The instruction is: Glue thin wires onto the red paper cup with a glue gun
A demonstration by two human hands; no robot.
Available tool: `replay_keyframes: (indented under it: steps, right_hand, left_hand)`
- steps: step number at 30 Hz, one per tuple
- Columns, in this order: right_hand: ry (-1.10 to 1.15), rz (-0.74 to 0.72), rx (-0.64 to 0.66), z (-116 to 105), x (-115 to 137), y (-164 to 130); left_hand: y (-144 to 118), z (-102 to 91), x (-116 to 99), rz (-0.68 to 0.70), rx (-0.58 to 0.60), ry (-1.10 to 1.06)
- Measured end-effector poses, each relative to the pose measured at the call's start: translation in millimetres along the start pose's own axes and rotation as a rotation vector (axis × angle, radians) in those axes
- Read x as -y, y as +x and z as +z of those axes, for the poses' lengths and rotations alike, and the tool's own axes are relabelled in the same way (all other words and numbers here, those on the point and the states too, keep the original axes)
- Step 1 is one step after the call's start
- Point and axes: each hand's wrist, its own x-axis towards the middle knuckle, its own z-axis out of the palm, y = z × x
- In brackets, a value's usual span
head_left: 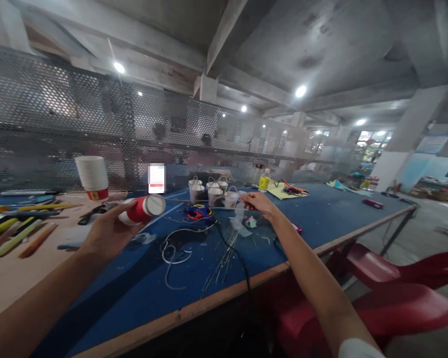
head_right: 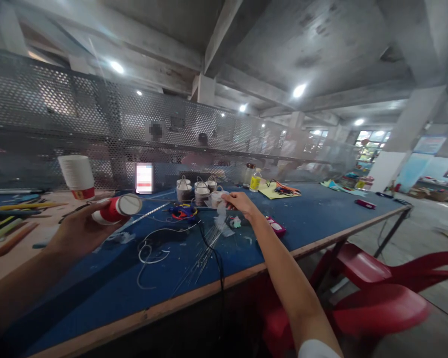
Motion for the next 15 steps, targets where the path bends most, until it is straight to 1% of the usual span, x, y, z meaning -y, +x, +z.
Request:
replay_keyframes:
  steps: [3,6,11,15]
  right_hand:
    - [0.007,0.019,-0.063,-12,0,2]
    - [0.003,0.036,-0.142,-25,1,6]
    - [-0.046,0.064,-0.269,-47,-2,14]
    - [-0.136,0.083,-0.360,-62,-6,22]
  left_hand:
    - [2,-1.3,1,-0.039,0.085,-0.060]
    - [3,-2.3,1,-0.030,0.122,-0.095]
    - [3,-3.4,0,0.003,0.112,-0.098]
    - [4,-4.9,2,-0.007,0.115,-0.080]
